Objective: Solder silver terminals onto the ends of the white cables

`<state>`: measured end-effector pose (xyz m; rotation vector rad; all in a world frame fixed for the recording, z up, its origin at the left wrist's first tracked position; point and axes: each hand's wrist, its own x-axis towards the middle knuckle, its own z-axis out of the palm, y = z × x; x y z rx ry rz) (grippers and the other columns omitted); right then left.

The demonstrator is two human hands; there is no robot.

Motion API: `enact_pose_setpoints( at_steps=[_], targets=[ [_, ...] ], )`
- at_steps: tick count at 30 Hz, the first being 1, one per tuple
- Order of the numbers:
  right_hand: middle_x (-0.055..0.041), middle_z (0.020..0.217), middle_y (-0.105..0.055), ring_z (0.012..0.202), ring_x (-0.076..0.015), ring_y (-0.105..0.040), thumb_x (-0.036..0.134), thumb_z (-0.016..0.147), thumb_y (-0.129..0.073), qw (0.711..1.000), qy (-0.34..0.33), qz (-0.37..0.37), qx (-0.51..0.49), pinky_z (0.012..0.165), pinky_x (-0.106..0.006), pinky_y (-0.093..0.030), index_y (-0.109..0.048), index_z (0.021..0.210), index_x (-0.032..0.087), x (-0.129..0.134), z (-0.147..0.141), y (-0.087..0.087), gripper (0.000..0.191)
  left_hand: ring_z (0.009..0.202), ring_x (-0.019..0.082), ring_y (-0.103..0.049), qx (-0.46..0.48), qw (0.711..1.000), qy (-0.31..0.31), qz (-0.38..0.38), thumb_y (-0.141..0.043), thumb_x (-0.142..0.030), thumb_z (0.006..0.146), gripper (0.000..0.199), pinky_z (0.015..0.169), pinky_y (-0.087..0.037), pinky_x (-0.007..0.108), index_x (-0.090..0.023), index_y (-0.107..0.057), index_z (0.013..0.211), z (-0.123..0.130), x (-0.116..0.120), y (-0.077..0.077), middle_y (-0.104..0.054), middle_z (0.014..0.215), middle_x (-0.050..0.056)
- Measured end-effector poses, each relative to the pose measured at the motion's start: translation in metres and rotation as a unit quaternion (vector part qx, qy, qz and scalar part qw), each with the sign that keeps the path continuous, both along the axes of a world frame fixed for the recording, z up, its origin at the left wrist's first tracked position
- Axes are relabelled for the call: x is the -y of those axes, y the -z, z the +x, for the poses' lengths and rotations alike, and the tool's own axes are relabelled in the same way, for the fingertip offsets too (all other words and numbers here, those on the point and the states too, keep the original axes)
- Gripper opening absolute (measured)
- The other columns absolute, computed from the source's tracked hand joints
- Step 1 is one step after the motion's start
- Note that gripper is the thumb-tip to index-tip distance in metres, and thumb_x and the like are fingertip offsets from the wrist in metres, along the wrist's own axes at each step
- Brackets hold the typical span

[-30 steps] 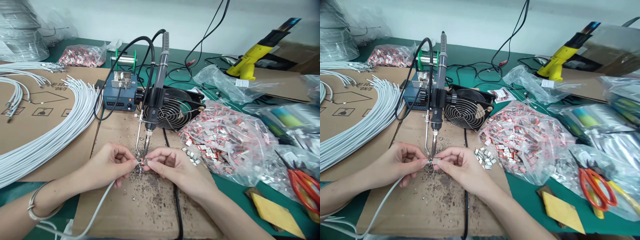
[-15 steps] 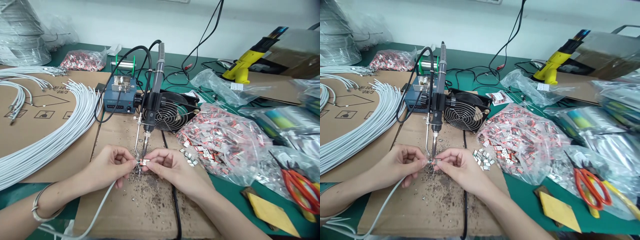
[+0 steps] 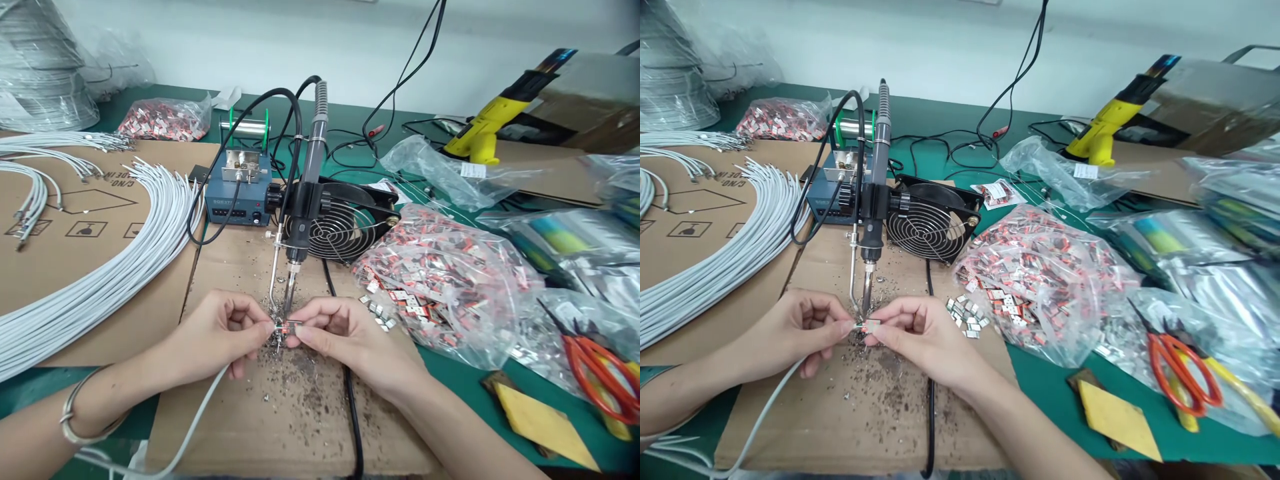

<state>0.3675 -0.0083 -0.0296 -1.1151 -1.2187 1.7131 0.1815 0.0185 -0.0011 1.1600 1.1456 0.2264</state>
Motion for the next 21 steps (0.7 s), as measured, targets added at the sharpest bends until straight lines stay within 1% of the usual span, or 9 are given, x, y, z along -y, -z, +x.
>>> enact_pose_setpoints(
  at_steps=[5, 7, 13, 17, 19, 21],
  targets=[
    [-0.0040, 0.070, -0.070, 0.062, -0.0090, -0.063, 0.022, 0.068, -0.071, 0.998, 0.023, -0.009, 0.049, 0.057, -0.018, -0.046, -0.065, 0.076, 0.014, -0.001, -0.005, -0.002, 0.013, 0.034, 0.001, -0.047, -0.007, 1.000, 0.010, 0.010, -0.063, -0.037, 0.066, 0.030, 0.033, -0.034, 0.007, -0.010, -0.053, 0.074, 0.000, -0.001, 0.008, -0.051, 0.049, -0.006],
    [-0.0047, 0.070, -0.070, 0.062, -0.0095, -0.063, 0.021, 0.067, -0.070, 0.997, 0.022, -0.003, 0.067, 0.057, -0.018, -0.046, -0.065, 0.076, 0.014, 0.000, -0.006, -0.002, 0.013, 0.034, 0.001, -0.047, -0.010, 1.000, 0.019, 0.015, -0.060, -0.037, 0.068, 0.029, 0.034, -0.034, 0.007, -0.010, -0.053, 0.076, 0.000, 0.000, 0.009, -0.051, 0.049, -0.006],
    [-0.0074, 0.072, -0.069, 0.059, -0.0092, -0.058, 0.024, 0.072, -0.065, 0.991, -0.010, 0.059, 0.119, 0.054, -0.019, -0.041, -0.065, 0.079, 0.012, 0.006, -0.001, -0.005, 0.015, 0.037, 0.000, -0.047, -0.003, 0.998, 0.058, 0.031, -0.059, -0.037, 0.070, 0.030, 0.038, -0.036, 0.007, -0.009, -0.054, 0.079, -0.004, 0.003, 0.011, -0.053, 0.052, -0.006],
    [-0.0092, 0.071, -0.067, 0.056, -0.0098, -0.053, 0.029, 0.075, -0.063, 0.987, -0.022, 0.091, 0.128, 0.050, -0.020, -0.037, -0.065, 0.081, 0.010, 0.019, 0.001, -0.006, 0.020, 0.042, -0.001, -0.049, 0.014, 0.996, 0.088, 0.028, -0.063, -0.038, 0.068, 0.032, 0.043, -0.038, 0.006, -0.009, -0.057, 0.081, -0.007, 0.010, 0.004, -0.056, 0.054, -0.005],
    [-0.0091, 0.067, -0.065, 0.054, -0.0103, -0.050, 0.032, 0.076, -0.062, 0.984, -0.020, 0.102, 0.143, 0.049, -0.021, -0.035, -0.065, 0.082, 0.009, 0.032, 0.000, -0.008, 0.023, 0.044, -0.002, -0.049, 0.016, 0.995, 0.092, 0.027, -0.065, -0.037, 0.067, 0.031, 0.045, -0.038, 0.005, -0.009, -0.058, 0.080, -0.007, 0.018, -0.002, -0.056, 0.055, -0.005],
    [-0.0082, 0.066, -0.063, 0.053, -0.0109, -0.048, 0.035, 0.079, -0.060, 0.979, -0.021, 0.117, 0.166, 0.047, -0.022, -0.035, -0.065, 0.083, 0.011, 0.049, 0.002, -0.011, 0.025, 0.044, -0.003, -0.048, 0.016, 0.995, 0.093, 0.013, -0.065, -0.038, 0.067, 0.032, 0.045, -0.037, 0.005, -0.010, -0.057, 0.080, -0.007, 0.030, -0.006, -0.056, 0.055, -0.005]
  ],
)
